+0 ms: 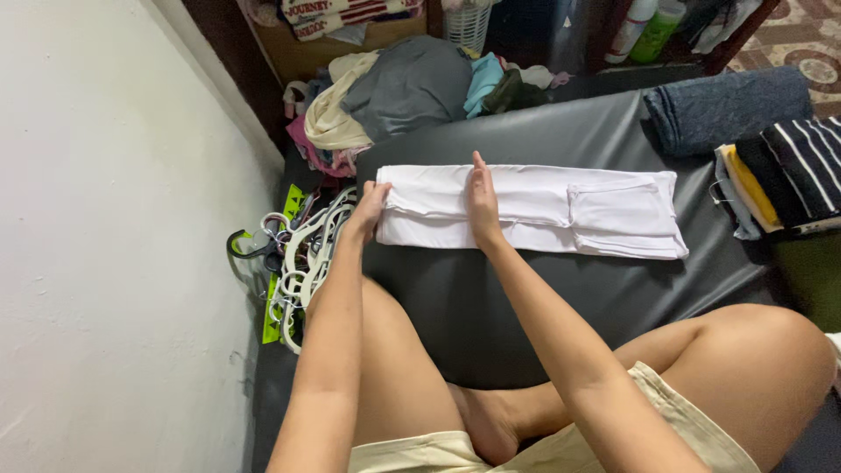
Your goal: The person folds two white t-shirts by hand on a low dark surface. They smooth each shirt, fold the sides and bottom up, then fold the top down to create a compact rectangle. The folded shirts are placed to the side.
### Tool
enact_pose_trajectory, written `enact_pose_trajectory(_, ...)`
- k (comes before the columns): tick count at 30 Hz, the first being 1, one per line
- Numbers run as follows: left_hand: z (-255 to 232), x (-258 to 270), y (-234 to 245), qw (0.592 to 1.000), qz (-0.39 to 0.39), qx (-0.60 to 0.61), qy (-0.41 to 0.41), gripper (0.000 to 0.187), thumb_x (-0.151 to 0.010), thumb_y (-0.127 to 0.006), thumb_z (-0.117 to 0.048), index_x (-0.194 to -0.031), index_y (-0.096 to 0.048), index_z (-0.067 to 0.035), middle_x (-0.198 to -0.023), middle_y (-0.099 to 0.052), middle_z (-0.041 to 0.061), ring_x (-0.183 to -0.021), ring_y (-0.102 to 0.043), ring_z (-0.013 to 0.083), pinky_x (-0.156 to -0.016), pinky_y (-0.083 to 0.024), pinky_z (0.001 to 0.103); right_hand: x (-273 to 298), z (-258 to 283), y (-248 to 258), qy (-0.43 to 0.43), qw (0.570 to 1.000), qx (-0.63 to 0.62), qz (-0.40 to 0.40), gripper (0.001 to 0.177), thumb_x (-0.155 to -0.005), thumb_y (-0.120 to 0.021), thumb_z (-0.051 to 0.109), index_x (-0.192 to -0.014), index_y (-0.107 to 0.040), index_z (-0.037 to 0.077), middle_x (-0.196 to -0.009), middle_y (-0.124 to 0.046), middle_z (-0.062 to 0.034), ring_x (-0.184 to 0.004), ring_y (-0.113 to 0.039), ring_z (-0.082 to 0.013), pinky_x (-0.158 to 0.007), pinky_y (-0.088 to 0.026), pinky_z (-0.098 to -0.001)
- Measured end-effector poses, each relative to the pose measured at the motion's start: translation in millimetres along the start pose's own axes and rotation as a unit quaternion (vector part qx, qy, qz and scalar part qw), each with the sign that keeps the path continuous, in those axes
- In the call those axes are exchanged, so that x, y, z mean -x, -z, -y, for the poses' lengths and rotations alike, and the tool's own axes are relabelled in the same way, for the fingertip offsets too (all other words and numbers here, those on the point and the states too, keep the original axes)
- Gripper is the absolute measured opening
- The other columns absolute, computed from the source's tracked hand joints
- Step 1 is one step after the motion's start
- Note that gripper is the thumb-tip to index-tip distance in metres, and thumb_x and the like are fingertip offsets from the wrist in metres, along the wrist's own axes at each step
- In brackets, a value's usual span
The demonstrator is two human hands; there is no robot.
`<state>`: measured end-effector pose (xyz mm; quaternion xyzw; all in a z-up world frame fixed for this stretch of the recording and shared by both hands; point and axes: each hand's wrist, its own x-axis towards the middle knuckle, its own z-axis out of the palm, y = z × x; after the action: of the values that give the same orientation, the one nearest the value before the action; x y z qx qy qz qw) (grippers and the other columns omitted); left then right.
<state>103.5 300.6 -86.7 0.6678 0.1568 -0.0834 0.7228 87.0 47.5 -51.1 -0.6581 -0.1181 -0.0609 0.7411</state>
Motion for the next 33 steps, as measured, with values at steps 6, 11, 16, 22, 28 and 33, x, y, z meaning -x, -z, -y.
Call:
enact_pose_trajectory(6,25,-28,9,0.993,0.017,0.047,-0.107,0.021,-0.098,-0.058,-0.025,-0.105,-0.055,-0.006,-0.1,-0.057,0.006,-0.094,-0.052,0.0162,-0.086,-0.045,0.033,0,6,-3,-0.003,1.0,0.011,0.002,0.083,-0.105,-0.027,0.063,-0.162,-0.022,0.003,-0.171,-0.018,-0.0184,-0.16,-0.013,-0.0314,-0.128,-0.011,-0.0404)
enact_pose_trajectory(11,43,-42,8,0.986,-0.018,0.143,-0.08,0.022,-0.088,-0.068,-0.018,-0.106,-0.06,-0.009,-0.097,-0.063,0.004,-0.093,-0.058,0.0157,-0.087,-0.048,0.032,5,16,-13,0.015,0.999,0.035,0.019,0.081,-0.107,-0.024,0.061,-0.163,-0.019,0.003,-0.173,-0.014,-0.0184,-0.161,-0.008,-0.031,-0.128,-0.01,-0.0394)
enact_pose_trajectory(16,10,-12,3,0.985,-0.039,0.154,0.069,0.038,-0.08,-0.083,-0.018,-0.105,-0.069,0.007,-0.097,-0.073,0.011,-0.089,-0.069,0.0249,-0.081,-0.058,0.045,18,10,-23,0.046,0.992,0.107,0.045,0.073,-0.109,-0.03,0.053,-0.163,-0.024,0.005,-0.173,-0.02,-0.0181,-0.161,-0.012,-0.0315,-0.128,-0.011,-0.0406)
enact_pose_trajectory(22,-29,16,-6,0.979,0.117,0.168,0.003,0.045,-0.082,-0.082,-0.01,-0.119,-0.062,0.007,-0.101,-0.072,0.011,-0.09,-0.07,0.0233,-0.082,-0.059,0.041,12,-4,-15,0.021,0.998,0.027,0.054,0.072,-0.109,-0.029,0.052,-0.163,-0.022,0.006,-0.172,-0.02,-0.0165,-0.16,-0.016,-0.0303,-0.129,-0.017,-0.0427)
enact_pose_trajectory(28,-92,67,-64,0.98,0.147,0.099,-0.091,0.061,-0.078,-0.078,-0.008,-0.133,-0.055,-0.004,-0.106,-0.067,0.005,-0.09,-0.069,0.016,-0.074,-0.062,0.035,7,9,30,-0.05,0.982,-0.152,0.097,0.089,-0.102,-0.033,0.067,-0.165,-0.013,0.007,-0.175,-0.009,-0.0141,-0.161,-0.008,-0.0272,-0.128,-0.011,-0.0419)
enact_pose_trajectory(33,-103,84,-160,0.98,0.174,0.039,-0.086,0.054,-0.085,-0.073,-0.012,-0.132,-0.047,-0.007,-0.089,-0.065,0.008,-0.073,-0.069,0.0193,-0.064,-0.063,0.038,28,56,93,-0.182,0.96,-0.194,0.082,0.087,-0.098,-0.035,0.071,-0.164,-0.03,0.014,-0.147,-0.045,-0.0136,-0.123,-0.047,-0.025,-0.104,-0.04,-0.0397)
